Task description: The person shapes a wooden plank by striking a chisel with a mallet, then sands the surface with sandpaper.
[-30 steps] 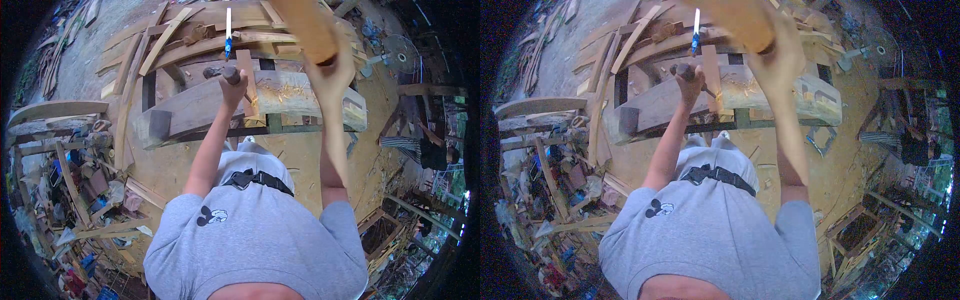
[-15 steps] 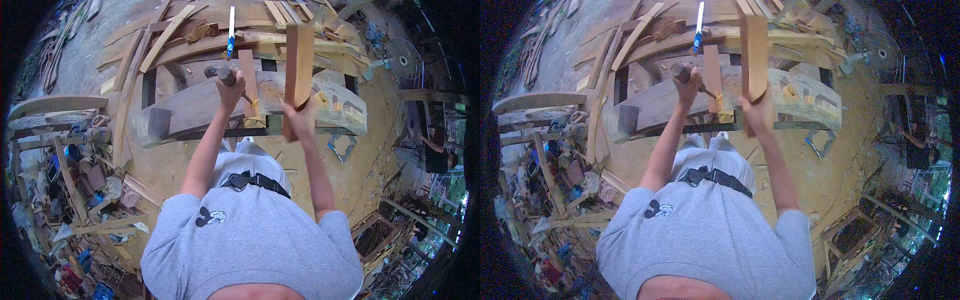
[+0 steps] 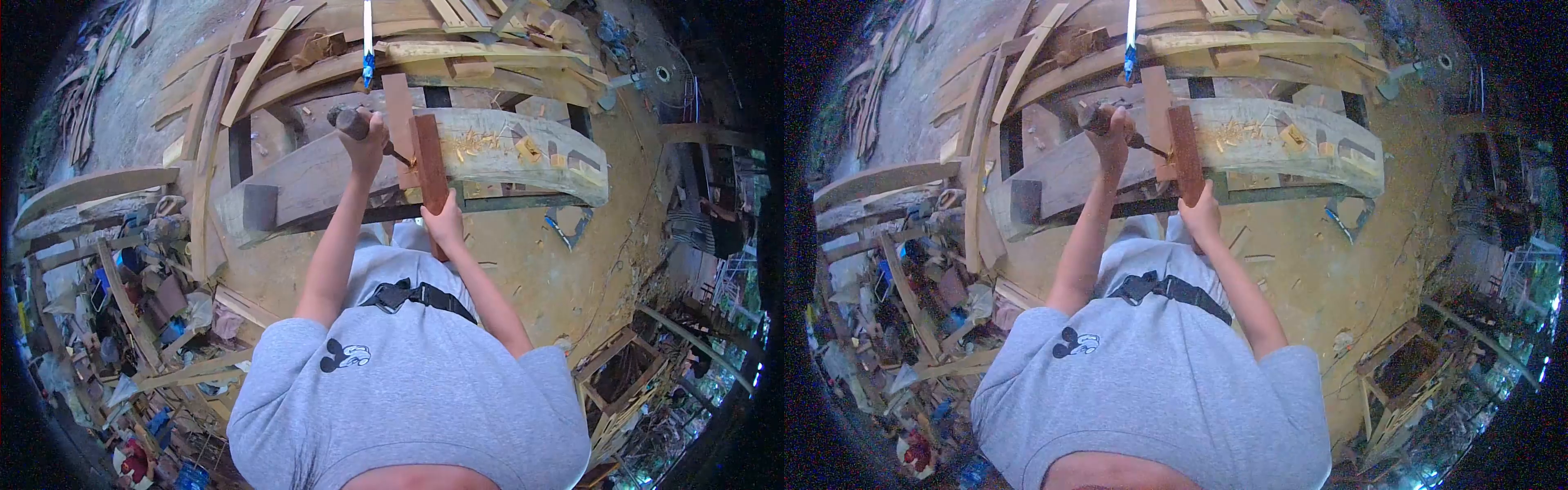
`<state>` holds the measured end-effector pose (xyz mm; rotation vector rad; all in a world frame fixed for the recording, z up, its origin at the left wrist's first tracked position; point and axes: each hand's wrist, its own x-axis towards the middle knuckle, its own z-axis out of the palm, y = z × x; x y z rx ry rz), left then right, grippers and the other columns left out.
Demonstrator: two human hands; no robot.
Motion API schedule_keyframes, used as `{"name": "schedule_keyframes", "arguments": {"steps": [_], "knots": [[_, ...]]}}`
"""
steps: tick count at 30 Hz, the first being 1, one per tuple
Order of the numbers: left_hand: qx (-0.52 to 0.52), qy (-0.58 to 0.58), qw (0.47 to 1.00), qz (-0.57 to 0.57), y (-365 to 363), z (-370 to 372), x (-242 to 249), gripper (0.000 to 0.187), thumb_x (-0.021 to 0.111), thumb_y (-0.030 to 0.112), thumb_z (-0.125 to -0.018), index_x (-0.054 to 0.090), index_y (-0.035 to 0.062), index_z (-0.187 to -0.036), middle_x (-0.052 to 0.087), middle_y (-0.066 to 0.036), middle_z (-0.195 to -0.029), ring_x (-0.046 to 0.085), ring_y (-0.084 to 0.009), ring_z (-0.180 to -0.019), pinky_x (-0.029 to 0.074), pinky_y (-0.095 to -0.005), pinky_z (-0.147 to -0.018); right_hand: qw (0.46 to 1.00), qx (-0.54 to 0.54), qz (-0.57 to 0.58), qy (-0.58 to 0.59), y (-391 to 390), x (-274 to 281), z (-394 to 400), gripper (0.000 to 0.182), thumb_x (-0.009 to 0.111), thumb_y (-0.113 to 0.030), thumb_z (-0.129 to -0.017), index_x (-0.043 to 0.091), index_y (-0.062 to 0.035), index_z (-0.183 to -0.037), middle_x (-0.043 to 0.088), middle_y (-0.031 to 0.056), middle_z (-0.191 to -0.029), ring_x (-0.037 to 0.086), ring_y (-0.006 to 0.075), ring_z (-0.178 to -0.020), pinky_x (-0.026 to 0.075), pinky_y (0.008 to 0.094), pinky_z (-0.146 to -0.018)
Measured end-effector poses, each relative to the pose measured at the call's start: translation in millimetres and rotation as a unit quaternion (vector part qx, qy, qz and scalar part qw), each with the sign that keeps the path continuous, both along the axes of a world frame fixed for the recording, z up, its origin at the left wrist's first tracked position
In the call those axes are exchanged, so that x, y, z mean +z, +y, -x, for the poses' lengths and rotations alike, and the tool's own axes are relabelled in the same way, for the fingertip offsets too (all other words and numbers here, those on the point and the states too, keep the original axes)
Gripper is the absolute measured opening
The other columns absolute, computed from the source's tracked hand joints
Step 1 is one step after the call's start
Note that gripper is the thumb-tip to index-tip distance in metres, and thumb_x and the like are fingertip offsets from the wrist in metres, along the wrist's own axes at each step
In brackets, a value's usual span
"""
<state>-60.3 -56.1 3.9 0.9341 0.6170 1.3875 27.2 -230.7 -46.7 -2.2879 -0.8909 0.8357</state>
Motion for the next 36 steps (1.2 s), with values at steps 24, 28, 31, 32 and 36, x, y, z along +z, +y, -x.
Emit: {"name": "schedule_keyframes", "arguments": {"steps": [24,28,31,32,36], "knots": [[0.07,-0.15,0.973,0.159,31,41,-40,0.026,0.046,0.01,-0.077,0.032,0.0114,-0.055,0.028,0.002,-0.045,0.026,-0.0087,-0.035,0.027,-0.0237,-0.039,0.995,-0.007,-0.046,0.085,-1,-5,-14,0.056,0.072,-0.021,-0.062,0.043,0.0,-0.104,0.056,0.0201,-0.098,0.055,0.0317,-0.093,0.044,0.0376,-0.078],[0.036,-0.116,0.99,0.071,18,30,-17,0.024,0.045,0.005,-0.077,0.032,0.01,-0.057,0.029,0.001,-0.045,0.027,-0.0079,-0.035,0.027,-0.0224,-0.038,0.995,0.0,-0.06,0.079,-2,-8,-16,0.054,0.072,-0.02,-0.061,0.044,-0.0002,-0.103,0.057,0.0195,-0.098,0.055,0.0314,-0.093,0.044,0.0376,-0.078],[0.036,-0.084,0.996,0.022,12,27,-11,0.024,0.047,0.004,-0.077,0.033,0.0094,-0.058,0.032,0.001,-0.045,0.029,-0.0078,-0.035,0.028,-0.0216,-0.038,0.995,0.01,-0.071,0.073,-4,-12,-17,0.055,0.071,-0.02,-0.061,0.042,0.001,-0.103,0.057,0.0233,-0.095,0.055,0.0369,-0.09,0.044,0.041,-0.076],[0.022,-0.083,0.996,0.014,11,26,-11,0.024,0.048,0.004,-0.076,0.033,0.0092,-0.058,0.033,0.001,-0.045,0.03,-0.0077,-0.035,0.028,-0.0214,-0.037,0.995,0.011,-0.071,0.073,-5,-16,-18,0.055,0.071,-0.02,-0.061,0.042,0.001,-0.103,0.057,0.0233,-0.095,0.055,0.0369,-0.09,0.044,0.041,-0.076],[0.004,-0.087,0.996,0.01,5,21,-7,0.025,0.05,0.002,-0.076,0.033,0.0092,-0.058,0.033,0.001,-0.044,0.03,-0.0069,-0.035,0.028,-0.021,-0.036,0.995,0.007,-0.087,0.056,-6,-20,-17,0.054,0.07,-0.022,-0.061,0.043,0.0009,-0.103,0.057,0.0233,-0.093,0.056,0.0372,-0.089,0.044,0.0414,-0.076]]}}
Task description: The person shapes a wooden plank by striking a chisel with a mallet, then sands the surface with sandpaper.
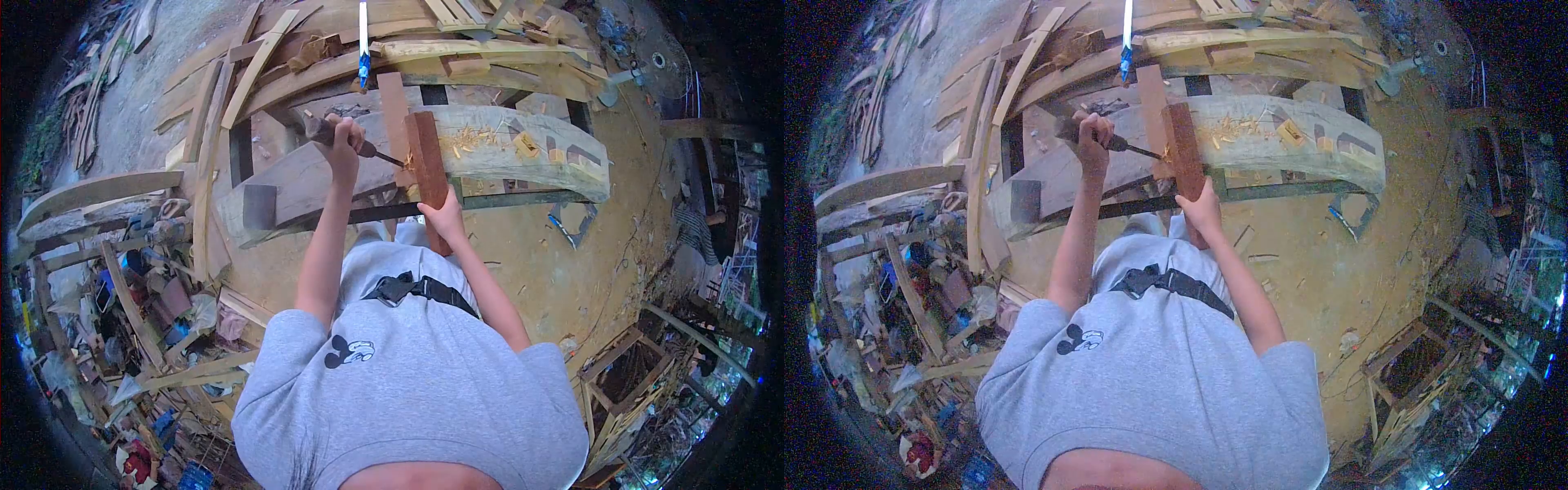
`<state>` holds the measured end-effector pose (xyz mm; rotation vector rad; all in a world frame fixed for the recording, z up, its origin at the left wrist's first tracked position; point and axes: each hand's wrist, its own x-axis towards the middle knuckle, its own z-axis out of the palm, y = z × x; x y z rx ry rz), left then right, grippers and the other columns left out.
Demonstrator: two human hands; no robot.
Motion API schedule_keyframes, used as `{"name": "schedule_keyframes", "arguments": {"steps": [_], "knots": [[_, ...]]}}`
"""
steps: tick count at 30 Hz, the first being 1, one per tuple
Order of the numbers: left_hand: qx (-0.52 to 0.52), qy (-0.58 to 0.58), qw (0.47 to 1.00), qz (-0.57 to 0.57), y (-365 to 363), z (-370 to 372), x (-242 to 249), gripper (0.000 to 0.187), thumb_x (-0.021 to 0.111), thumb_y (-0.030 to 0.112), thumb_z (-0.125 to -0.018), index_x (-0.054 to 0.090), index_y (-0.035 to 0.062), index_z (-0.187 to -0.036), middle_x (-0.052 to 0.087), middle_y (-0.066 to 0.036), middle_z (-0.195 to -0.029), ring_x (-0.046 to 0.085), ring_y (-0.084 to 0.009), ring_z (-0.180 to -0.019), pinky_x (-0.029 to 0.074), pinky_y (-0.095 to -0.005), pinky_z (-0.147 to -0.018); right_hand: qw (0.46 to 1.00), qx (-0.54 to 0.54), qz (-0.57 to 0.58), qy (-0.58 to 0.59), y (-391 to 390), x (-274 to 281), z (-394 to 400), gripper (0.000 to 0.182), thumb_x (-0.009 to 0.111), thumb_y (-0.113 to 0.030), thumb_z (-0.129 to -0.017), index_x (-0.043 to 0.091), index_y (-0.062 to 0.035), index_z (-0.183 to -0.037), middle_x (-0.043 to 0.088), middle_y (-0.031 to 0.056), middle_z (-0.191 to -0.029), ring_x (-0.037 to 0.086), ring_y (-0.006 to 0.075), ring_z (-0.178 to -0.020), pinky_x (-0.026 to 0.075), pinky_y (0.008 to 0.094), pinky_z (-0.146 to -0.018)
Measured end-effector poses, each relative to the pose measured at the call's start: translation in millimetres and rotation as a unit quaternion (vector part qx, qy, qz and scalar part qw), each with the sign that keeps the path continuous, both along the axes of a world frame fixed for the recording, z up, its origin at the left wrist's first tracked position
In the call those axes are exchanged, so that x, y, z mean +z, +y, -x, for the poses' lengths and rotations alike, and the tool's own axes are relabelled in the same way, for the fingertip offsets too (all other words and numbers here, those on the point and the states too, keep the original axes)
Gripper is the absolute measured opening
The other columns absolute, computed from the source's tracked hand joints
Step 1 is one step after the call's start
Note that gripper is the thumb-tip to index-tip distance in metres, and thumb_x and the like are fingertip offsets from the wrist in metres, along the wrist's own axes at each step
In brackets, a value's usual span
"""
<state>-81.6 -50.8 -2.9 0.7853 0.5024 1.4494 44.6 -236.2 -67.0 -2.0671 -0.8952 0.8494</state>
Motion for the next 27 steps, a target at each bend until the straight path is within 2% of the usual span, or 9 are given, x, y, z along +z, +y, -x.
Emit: {"name": "schedule_keyframes", "arguments": {"steps": [11,14,16,18,19,21,22,24,27], "knots": [[-0.009,0.038,0.999,-0.003,-8,-11,10,0.021,0.051,0.001,-0.075,0.038,0.007,-0.06,0.038,0.0,-0.046,0.035,-0.0068,-0.035,0.027,-0.02,-0.033,1.0,0.0,-0.005,0.008,1,6,0,0.052,0.069,-0.021,-0.061,0.044,-0.0019,-0.103,0.058,0.0208,-0.093,0.057,0.0345,-0.088,0.045,0.0403,-0.075],[0.002,0.083,0.997,-0.009,-12,-17,9,0.02,0.051,0.004,-0.077,0.039,0.0081,-0.062,0.037,0.001,-0.047,0.033,-0.0065,-0.036,0.026,-0.0204,-0.034,1.0,0.019,-0.011,0.015,7,36,-8,0.051,0.068,-0.019,-0.061,0.046,-0.0016,-0.104,0.059,0.0195,-0.092,0.057,0.0321,-0.088,0.045,0.0377,-0.075],[0.019,0.113,0.993,-0.014,-9,-21,5,0.02,0.051,0.006,-0.079,0.039,0.0098,-0.064,0.035,0.003,-0.047,0.03,-0.0063,-0.036,0.025,-0.0208,-0.036,0.996,0.058,0.072,-0.001,23,83,-30,0.051,0.066,-0.017,-0.06,0.048,-0.0018,-0.105,0.059,0.0176,-0.091,0.058,0.0299,-0.087,0.045,0.036,-0.075],[0.007,0.073,0.997,0.007,-13,-24,0,0.02,0.051,0.007,-0.08,0.04,0.0089,-0.064,0.037,0.002,-0.048,0.033,-0.0068,-0.037,0.027,-0.0207,-0.035,0.994,0.077,0.025,-0.075,33,129,-49,0.053,0.065,-0.016,-0.059,0.048,-0.0027,-0.107,0.06,0.0172,-0.09,0.058,0.0298,-0.087,0.045,0.0363,-0.074],[0.032,0.123,0.992,-0.019,-17,-25,12,0.018,0.052,0.006,-0.079,0.042,0.0079,-0.065,0.04,0.002,-0.05,0.036,-0.0069,-0.038,0.029,-0.021,-0.034,0.988,0.059,0.003,-0.145,42,149,-60,0.053,0.066,-0.017,-0.059,0.048,-0.0031,-0.107,0.06,0.0169,-0.089,0.058,0.0292,-0.087,0.045,0.0361,-0.072],[0.04,0.132,0.99,-0.013,-18,-28,10,0.017,0.053,0.005,-0.078,0.042,0.0076,-0.065,0.041,0.002,-0.05,0.038,-0.0069,-0.038,0.03,-0.0212,-0.035,0.943,0.004,-0.224,-0.246,54,191,-74,0.056,0.074,-0.021,-0.06,0.048,-0.003,-0.106,0.058,0.016,-0.093,0.058,0.0248,-0.085,0.045,0.0346,-0.073],[0.042,0.144,0.989,-0.012,-18,-27,9,0.017,0.054,0.004,-0.077,0.042,0.0072,-0.066,0.042,0.002,-0.051,0.039,-0.0069,-0.039,0.032,-0.0215,-0.035,0.944,-0.024,-0.299,-0.136,62,228,-67,0.054,0.074,-0.019,-0.063,0.047,-0.0019,-0.106,0.057,0.0126,-0.095,0.056,0.0202,-0.085,0.044,0.0337,-0.075],[0.038,0.17,0.985,-0.001,-17,-25,10,0.017,0.055,0.004,-0.076,0.043,0.0069,-0.066,0.043,0.001,-0.051,0.041,-0.0069,-0.039,0.033,-0.0209,-0.035,0.898,-0.09,-0.422,-0.087,79,269,-53,0.05,0.072,-0.016,-0.067,0.045,-0.0002,-0.106,0.054,0.0092,-0.098,0.052,0.0162,-0.088,0.043,0.0319,-0.077],[0.083,0.214,0.97,-0.076,-9,-31,-10,0.018,0.056,0.003,-0.075,0.043,0.007,-0.064,0.044,0.001,-0.05,0.043,-0.0069,-0.04,0.034,-0.0208,-0.035,0.87,-0.027,-0.475,-0.126,94,260,-34,0.053,0.072,-0.01,-0.063,0.046,-0.0022,-0.108,0.054,0.0085,-0.1,0.053,0.0213,-0.089,0.043,0.0323,-0.078]]}}
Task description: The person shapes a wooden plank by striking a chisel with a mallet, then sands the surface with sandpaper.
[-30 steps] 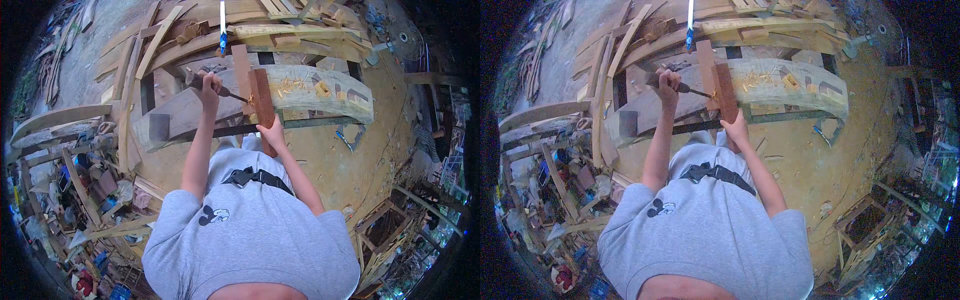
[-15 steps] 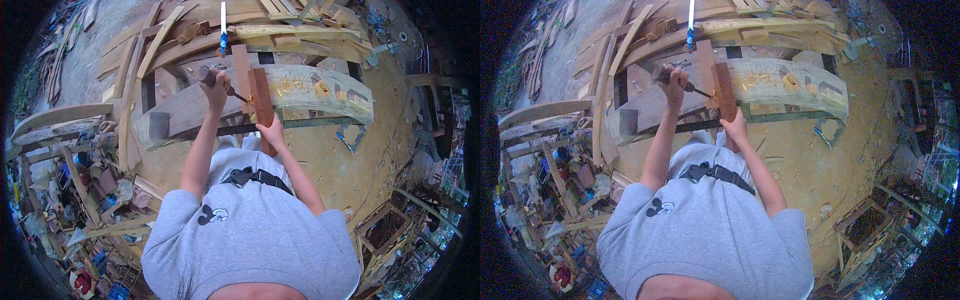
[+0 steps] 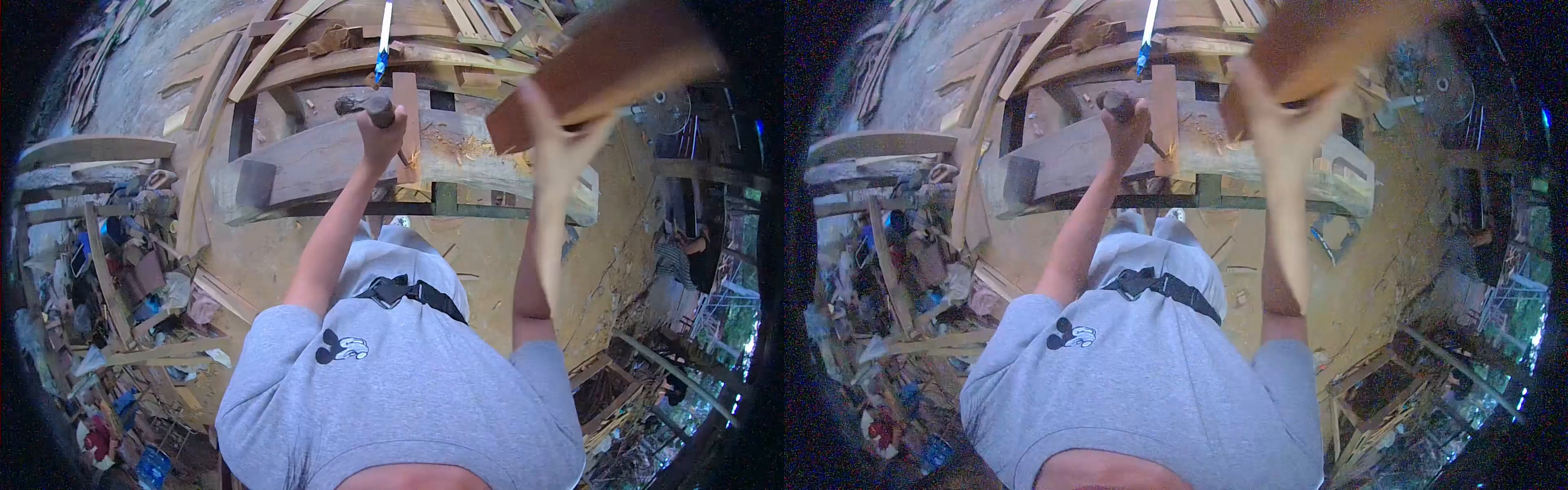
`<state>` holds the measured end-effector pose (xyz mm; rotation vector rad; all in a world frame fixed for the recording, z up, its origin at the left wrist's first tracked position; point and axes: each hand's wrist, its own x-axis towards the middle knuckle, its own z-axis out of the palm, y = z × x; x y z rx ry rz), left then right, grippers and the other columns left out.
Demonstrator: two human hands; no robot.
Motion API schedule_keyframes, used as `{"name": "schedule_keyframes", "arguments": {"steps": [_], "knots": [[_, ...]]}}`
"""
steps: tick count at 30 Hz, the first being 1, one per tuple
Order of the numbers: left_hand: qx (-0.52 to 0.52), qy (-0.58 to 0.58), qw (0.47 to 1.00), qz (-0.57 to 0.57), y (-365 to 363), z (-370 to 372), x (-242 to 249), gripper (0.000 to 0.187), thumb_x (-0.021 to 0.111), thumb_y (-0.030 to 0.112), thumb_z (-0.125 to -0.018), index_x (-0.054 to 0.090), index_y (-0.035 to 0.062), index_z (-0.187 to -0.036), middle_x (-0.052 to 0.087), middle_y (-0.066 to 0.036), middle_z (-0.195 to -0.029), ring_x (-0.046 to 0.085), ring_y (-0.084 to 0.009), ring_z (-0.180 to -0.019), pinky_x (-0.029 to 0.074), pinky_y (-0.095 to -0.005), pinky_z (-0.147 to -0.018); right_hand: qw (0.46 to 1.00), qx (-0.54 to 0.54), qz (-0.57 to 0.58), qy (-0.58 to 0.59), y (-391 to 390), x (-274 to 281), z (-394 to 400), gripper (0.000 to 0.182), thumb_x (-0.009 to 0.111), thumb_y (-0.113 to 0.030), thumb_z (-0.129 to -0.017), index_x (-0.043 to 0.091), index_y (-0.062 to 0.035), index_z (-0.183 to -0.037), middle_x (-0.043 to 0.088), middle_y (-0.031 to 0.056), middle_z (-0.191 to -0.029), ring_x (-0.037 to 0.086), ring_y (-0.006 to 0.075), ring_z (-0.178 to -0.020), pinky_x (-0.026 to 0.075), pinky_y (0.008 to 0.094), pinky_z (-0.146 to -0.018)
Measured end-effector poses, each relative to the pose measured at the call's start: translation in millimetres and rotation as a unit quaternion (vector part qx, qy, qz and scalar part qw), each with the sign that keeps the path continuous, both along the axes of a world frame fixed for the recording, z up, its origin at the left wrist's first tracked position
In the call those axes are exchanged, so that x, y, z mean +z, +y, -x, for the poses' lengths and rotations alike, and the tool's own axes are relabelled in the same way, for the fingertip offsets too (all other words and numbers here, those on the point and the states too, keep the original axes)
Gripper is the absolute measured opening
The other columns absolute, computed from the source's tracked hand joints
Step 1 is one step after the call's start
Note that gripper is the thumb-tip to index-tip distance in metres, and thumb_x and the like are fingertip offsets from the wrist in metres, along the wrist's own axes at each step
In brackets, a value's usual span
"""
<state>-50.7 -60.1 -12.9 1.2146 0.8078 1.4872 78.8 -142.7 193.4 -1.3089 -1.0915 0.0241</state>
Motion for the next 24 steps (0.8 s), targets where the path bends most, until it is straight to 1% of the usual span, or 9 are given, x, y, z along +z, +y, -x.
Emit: {"name": "schedule_keyframes", "arguments": {"steps": [2,3,6,10,15,17,19,21,24], "knots": [[0.025,0.05,0.998,-0.011,2,-4,-11,0.019,0.058,0.006,-0.074,0.046,0.0032,-0.058,0.045,0.003,-0.048,0.046,-0.0083,-0.045,0.036,-0.0251,-0.042,0.938,0.023,0.171,-0.3,0,-7,0,0.055,0.072,-0.008,-0.059,0.048,-0.0039,-0.109,0.054,0.0086,-0.1,0.054,0.0248,-0.088,0.043,0.033,-0.078],[0.025,0.048,0.998,-0.013,1,-7,-4,0.019,0.058,0.006,-0.074,0.046,0.0032,-0.058,0.045,0.003,-0.048,0.046,-0.0083,-0.045,0.036,-0.0251,-0.042,0.762,0.038,0.322,-0.56,-1,-6,2,0.058,0.072,-0.005,-0.055,0.049,-0.0055,-0.109,0.055,0.0086,-0.1,0.054,0.0283,-0.087,0.044,0.0337,-0.078],[0.051,-0.024,0.997,-0.048,-3,-11,8,0.02,0.058,0.007,-0.071,0.046,0.0035,-0.056,0.044,0.0,-0.046,0.045,-0.0103,-0.044,0.035,-0.027,-0.042,0.728,-0.031,0.267,-0.63,3,8,8,0.051,0.072,-0.008,-0.064,0.048,-0.0016,-0.109,0.055,0.0085,-0.099,0.054,0.0151,-0.088,0.044,0.0281,-0.075],[0.034,0.097,0.992,-0.074,-9,-2,9,0.017,0.058,0.006,-0.07,0.047,0.0041,-0.058,0.044,-0.001,-0.048,0.044,-0.0091,-0.044,0.035,-0.0249,-0.042,0.987,0.059,0.06,-0.134,13,13,7,0.047,0.07,-0.008,-0.067,0.049,-0.0012,-0.108,0.056,0.0094,-0.097,0.054,0.015,-0.087,0.043,0.0267,-0.074],[0.052,0.114,0.99,-0.071,-10,0,21,0.018,0.058,0.008,-0.069,0.046,0.0024,-0.056,0.042,-0.006,-0.046,0.044,-0.0131,-0.041,0.037,-0.029,-0.043,0.97,0.074,0.112,-0.202,1,-23,4,0.047,0.069,-0.005,-0.062,0.052,-0.0046,-0.106,0.055,0.0122,-0.101,0.055,0.0257,-0.091,0.043,0.0326,-0.078],[0.047,0.055,0.997,-0.039,-15,-2,28,0.021,0.058,0.008,-0.069,0.044,0.0027,-0.055,0.041,-0.005,-0.046,0.042,-0.0127,-0.041,0.036,-0.0286,-0.042,0.732,-0.053,0.309,-0.605,-4,-3,5,0.046,0.068,-0.004,-0.062,0.052,-0.0053,-0.106,0.054,0.0121,-0.103,0.054,0.0254,-0.092,0.043,0.0314,-0.077],[0.039,0.064,0.996,-0.04,-15,-4,15,0.02,0.058,0.007,-0.069,0.045,0.0027,-0.055,0.041,-0.006,-0.046,0.042,-0.0117,-0.041,0.036,-0.0281,-0.042,0.758,-0.084,0.295,-0.576,0,10,-3,0.048,0.069,-0.004,-0.061,0.051,-0.0049,-0.106,0.055,0.0106,-0.103,0.053,0.0221,-0.094,0.043,0.0307,-0.078],[0.031,0.074,0.996,-0.042,-12,-1,12,0.02,0.058,0.007,-0.069,0.045,0.0027,-0.055,0.041,-0.006,-0.046,0.041,-0.0107,-0.042,0.036,-0.0276,-0.042,0.99,0.032,0.067,-0.116,6,13,-11,0.049,0.07,-0.004,-0.06,0.051,-0.0037,-0.106,0.055,0.0089,-0.102,0.051,0.0174,-0.096,0.042,0.0306,-0.078],[0.026,0.108,0.992,-0.057,-14,-1,16,0.018,0.059,0.006,-0.069,0.047,0.0023,-0.056,0.043,-0.006,-0.047,0.044,-0.0095,-0.044,0.037,-0.0263,-0.043,0.998,0.035,0.009,-0.049,0,0,17,0.052,0.07,-0.004,-0.058,0.051,-0.0057,-0.107,0.054,0.0094,-0.102,0.053,0.0185,-0.093,0.043,0.0319,-0.077]]}}
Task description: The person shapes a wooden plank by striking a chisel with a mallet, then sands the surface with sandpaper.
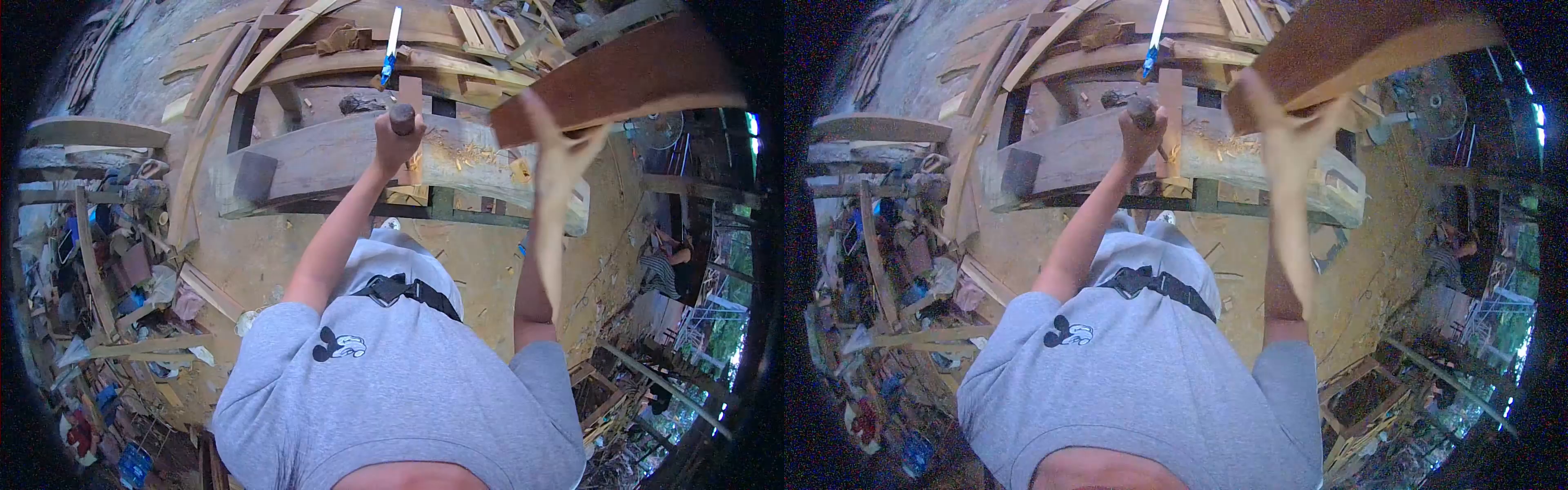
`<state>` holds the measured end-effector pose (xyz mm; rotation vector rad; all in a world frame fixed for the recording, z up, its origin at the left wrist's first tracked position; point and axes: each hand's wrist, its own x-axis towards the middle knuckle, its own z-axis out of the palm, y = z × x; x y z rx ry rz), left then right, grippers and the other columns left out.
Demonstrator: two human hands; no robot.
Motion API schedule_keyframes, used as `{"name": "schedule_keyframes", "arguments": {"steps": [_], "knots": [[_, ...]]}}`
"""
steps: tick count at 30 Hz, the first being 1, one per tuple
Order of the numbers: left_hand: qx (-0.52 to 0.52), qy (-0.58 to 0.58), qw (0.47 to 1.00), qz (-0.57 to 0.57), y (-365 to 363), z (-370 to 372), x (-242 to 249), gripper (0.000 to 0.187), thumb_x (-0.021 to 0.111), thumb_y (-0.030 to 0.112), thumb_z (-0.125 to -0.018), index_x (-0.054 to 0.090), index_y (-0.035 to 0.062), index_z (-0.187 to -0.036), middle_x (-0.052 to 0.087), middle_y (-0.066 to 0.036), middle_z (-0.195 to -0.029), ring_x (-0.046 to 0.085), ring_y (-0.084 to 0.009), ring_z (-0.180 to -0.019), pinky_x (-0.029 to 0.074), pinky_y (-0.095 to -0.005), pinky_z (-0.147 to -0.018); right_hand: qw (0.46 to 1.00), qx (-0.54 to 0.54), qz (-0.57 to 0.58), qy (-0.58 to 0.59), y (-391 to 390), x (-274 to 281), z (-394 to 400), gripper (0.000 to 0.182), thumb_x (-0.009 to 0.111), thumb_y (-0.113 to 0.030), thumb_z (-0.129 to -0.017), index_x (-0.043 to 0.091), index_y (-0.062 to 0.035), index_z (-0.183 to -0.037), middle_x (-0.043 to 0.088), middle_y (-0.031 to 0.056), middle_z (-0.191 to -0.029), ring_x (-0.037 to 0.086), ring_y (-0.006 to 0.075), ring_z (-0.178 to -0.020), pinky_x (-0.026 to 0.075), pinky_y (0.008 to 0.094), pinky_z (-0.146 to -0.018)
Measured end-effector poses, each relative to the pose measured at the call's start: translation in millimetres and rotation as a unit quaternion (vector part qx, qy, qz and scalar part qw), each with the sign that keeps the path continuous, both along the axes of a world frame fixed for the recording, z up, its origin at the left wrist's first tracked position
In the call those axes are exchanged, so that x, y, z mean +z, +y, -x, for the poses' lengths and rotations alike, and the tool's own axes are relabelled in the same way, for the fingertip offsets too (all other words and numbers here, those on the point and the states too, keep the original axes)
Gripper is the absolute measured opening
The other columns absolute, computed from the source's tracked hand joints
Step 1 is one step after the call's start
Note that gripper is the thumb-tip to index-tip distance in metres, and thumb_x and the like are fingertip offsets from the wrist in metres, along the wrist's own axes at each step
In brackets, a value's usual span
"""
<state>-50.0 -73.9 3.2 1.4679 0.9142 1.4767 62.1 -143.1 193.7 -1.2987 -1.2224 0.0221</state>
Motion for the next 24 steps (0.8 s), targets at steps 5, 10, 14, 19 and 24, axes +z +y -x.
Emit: {"name": "schedule_keyframes", "arguments": {"steps": [5,10,14,19,24], "knots": [[0.064,-0.093,0.992,-0.049,1,-5,14,0.02,0.061,0.009,-0.069,0.046,0.0034,-0.057,0.04,-0.005,-0.046,0.039,-0.0116,-0.043,0.034,-0.0289,-0.042,0.808,-0.07,0.197,-0.551,-12,-17,-18,0.071,0.06,0.002,-0.054,0.049,-0.0317,-0.116,0.055,0.0033,-0.093,0.053,0.0245,-0.082,0.044,0.035,-0.07],[0.091,-0.01,0.986,-0.137,5,-3,-27,0.014,0.055,0.003,-0.072,0.044,0.0088,-0.067,0.038,0.004,-0.058,0.034,-0.0076,-0.052,0.03,-0.0242,-0.045,0.96,-0.088,0.132,-0.23,-18,29,-22,0.062,0.061,-0.001,-0.057,0.051,-0.019,-0.116,0.056,0.0089,-0.092,0.054,0.0266,-0.084,0.044,0.0351,-0.07],[-0.132,-0.186,0.968,0.103,14,5,-68,0.01,0.058,0.003,-0.075,0.05,0.0064,-0.077,0.047,0.001,-0.062,0.045,-0.0073,-0.054,0.037,-0.021,-0.043,0.988,0.013,0.063,-0.14,-15,-40,-13,0.057,0.067,-0.007,-0.062,0.048,-0.0099,-0.116,0.053,0.0104,-0.1,0.052,0.0271,-0.09,0.042,0.0359,-0.079],[-0.049,-0.178,0.979,0.085,5,-1,-11,0.013,0.055,0.003,-0.075,0.046,0.004,-0.066,0.047,0.001,-0.056,0.043,-0.0054,-0.045,0.035,-0.0201,-0.038,0.862,-0.123,0.137,-0.472,-12,-18,-20,0.069,0.059,-0.008,-0.055,0.047,-0.0284,-0.12,0.052,0.0074,-0.091,0.05,0.026,-0.089,0.042,0.0352,-0.074],[-0.12,-0.171,0.974,0.084,-2,0,3,0.014,0.056,0.002,-0.077,0.044,0.0064,-0.07,0.044,0.0,-0.056,0.041,-0.0062,-0.044,0.035,-0.0191,-0.039,0.999,0.006,-0.048,0.02,2,15,-3,0.059,0.071,-0.01,-0.062,0.047,-0.0036,-0.115,0.053,0.0144,-0.107,0.052,0.0306,-0.098,0.039,0.0347,-0.086]]}}
